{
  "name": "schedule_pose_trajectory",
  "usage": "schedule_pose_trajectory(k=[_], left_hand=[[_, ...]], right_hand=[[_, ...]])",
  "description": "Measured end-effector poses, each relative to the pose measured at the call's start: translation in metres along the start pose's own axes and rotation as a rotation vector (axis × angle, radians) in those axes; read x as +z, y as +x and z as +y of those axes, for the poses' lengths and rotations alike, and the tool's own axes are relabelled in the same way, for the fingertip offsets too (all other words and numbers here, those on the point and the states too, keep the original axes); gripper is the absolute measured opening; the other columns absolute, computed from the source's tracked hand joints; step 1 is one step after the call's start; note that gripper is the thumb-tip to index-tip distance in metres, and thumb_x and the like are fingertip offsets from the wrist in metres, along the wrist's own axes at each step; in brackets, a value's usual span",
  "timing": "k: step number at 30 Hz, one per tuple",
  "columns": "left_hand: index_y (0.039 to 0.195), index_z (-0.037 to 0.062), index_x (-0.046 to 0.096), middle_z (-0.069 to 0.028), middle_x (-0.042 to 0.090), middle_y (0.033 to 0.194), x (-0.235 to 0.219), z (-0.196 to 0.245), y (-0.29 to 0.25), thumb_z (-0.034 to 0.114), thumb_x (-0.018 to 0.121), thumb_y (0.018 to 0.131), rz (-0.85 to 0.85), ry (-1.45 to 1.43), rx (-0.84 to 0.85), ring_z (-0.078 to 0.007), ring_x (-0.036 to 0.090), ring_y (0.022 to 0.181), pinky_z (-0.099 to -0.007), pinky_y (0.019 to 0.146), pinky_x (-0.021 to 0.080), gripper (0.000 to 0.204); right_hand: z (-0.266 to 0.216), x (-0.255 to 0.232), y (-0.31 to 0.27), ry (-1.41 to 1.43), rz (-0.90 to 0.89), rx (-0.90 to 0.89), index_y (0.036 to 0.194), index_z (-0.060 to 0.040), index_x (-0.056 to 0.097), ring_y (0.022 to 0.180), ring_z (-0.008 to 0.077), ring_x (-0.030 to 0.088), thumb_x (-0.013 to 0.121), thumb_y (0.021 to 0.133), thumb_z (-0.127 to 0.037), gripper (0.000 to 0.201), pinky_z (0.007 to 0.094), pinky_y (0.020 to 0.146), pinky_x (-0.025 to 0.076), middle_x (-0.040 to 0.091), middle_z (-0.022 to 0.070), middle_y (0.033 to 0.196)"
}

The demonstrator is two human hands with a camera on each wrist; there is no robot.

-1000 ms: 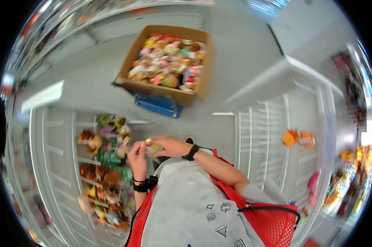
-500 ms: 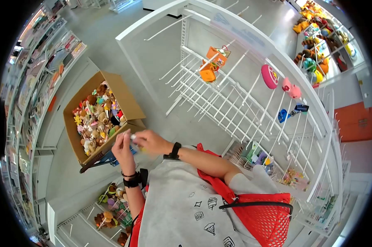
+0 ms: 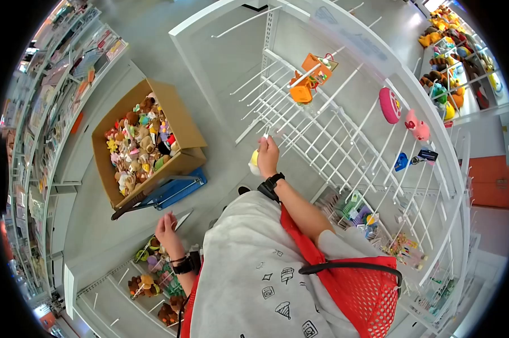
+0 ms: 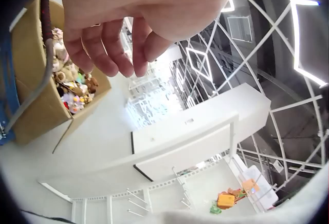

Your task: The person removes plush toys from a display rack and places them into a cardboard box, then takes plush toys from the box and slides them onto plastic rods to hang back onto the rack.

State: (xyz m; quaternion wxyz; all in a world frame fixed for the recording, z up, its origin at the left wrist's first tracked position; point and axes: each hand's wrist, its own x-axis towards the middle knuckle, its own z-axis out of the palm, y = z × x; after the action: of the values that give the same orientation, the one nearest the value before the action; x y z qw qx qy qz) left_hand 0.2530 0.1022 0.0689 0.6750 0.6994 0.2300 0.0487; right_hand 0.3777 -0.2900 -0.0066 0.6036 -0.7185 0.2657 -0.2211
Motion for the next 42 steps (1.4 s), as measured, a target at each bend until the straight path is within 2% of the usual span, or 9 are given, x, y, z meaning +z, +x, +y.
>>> schedule_pose_trajectory(k=[12,16,18,19,21,25,32,35,42], left_hand=[[0.115,0.001,0.078,0.0,0.072,0.097,-0.059,-0.031,-0.048,0.024,0.064,0.11,0.243,0.016,-0.097,-0.0084,0.065,0.089,-0.0259,0.081,0.053,0.027],[0.116,0.0009,0.078,-0.0007,0.073,0.102,-0.066,-0.042,-0.055,0.023,0.066,0.109,0.27,0.022,-0.129,-0.0096,0.067,0.093,-0.0268,0.085,0.054,0.026],[0.113,0.0029,0.08,-0.0002,0.076,0.101,-0.06,-0.035,-0.06,0.029,0.068,0.108,0.295,-0.094,-0.114,-0.0095,0.067,0.09,-0.0268,0.082,0.052,0.03],[0.113,0.0023,0.08,-0.0003,0.076,0.099,-0.062,-0.028,-0.064,0.029,0.067,0.108,0.314,0.01,-0.076,-0.01,0.067,0.09,-0.0269,0.083,0.053,0.031],[0.115,0.0011,0.079,-0.0008,0.076,0.101,-0.081,-0.046,-0.061,0.028,0.066,0.109,0.3,0.154,-0.102,-0.0096,0.068,0.093,-0.0273,0.085,0.054,0.031],[0.116,0.0014,0.078,-0.0021,0.077,0.102,-0.088,-0.053,-0.074,0.024,0.063,0.109,0.506,0.029,-0.122,-0.0113,0.07,0.092,-0.0281,0.084,0.054,0.027],[0.118,-0.005,0.072,-0.0065,0.077,0.099,-0.183,-0.097,-0.138,0.019,0.058,0.112,0.939,-0.27,-0.14,-0.0118,0.072,0.092,-0.0281,0.081,0.055,0.029],[0.116,-0.0053,0.071,-0.0073,0.076,0.099,-0.239,-0.083,-0.136,0.015,0.055,0.112,1.106,-0.213,-0.009,-0.0142,0.072,0.091,-0.0298,0.083,0.057,0.026],[0.116,-0.0057,0.074,-0.0202,0.079,0.106,-0.408,-0.096,-0.099,0.011,0.065,0.102,1.295,0.513,-0.168,-0.0322,0.077,0.098,-0.0405,0.087,0.059,0.024]], right_hand=[[0.015,0.009,0.009,0.081,0.05,0.014,0.095,0.0003,0.066,0.064,0.0135,0.056,0.052,0.113,-0.024,0.033,0.0323,0.065,0.047,0.058,0.0041,0.069],[0.109,0.014,0.058,0.125,0.1,0.106,0.099,-0.0012,0.07,0.077,0.0171,0.066,0.054,0.111,-0.022,0.029,0.0338,0.072,0.054,0.068,0.0071,0.084],[0.154,-0.001,0.089,-0.71,0.028,-0.687,0.11,-0.0014,0.075,0.087,0.0262,0.071,0.055,0.107,-0.018,0.026,0.0389,0.079,0.058,0.076,0.0134,0.101],[0.181,0.002,0.101,-0.562,-0.127,-0.395,0.112,-0.0018,0.076,0.106,0.035,0.07,0.053,0.107,-0.021,0.03,0.0504,0.095,0.053,0.075,0.0183,0.109],[0.137,0.015,0.093,-0.058,-0.12,0.206,0.111,0.0065,0.074,0.095,0.0259,0.072,0.056,0.111,-0.025,0.036,0.0446,0.082,0.061,0.076,0.0178,0.11],[0.157,0.027,0.076,-0.254,-0.194,0.101,0.123,0.0107,0.069,0.105,0.0275,0.069,0.065,0.106,-0.037,0.051,0.0474,0.093,0.056,0.072,0.0199,0.127],[0.197,0.08,0.002,-0.506,-0.77,0.885,0.154,-0.0029,0.053,0.142,0.0256,0.053,0.065,0.102,-0.035,0.062,0.0452,0.118,0.036,0.059,0.0165,0.154],[0.119,0.135,-0.048,-0.418,-1.183,0.729,0.154,-0.0051,0.053,0.143,0.0259,0.055,0.063,0.104,-0.038,0.061,0.0428,0.118,0.036,0.062,0.0152,0.152],[0.009,0.231,-0.159,-0.368,-1.46,0.5,0.142,-0.0043,0.063,0.126,0.0231,0.068,0.059,0.107,-0.036,0.047,0.0396,0.111,0.046,0.074,0.0127,0.134]])
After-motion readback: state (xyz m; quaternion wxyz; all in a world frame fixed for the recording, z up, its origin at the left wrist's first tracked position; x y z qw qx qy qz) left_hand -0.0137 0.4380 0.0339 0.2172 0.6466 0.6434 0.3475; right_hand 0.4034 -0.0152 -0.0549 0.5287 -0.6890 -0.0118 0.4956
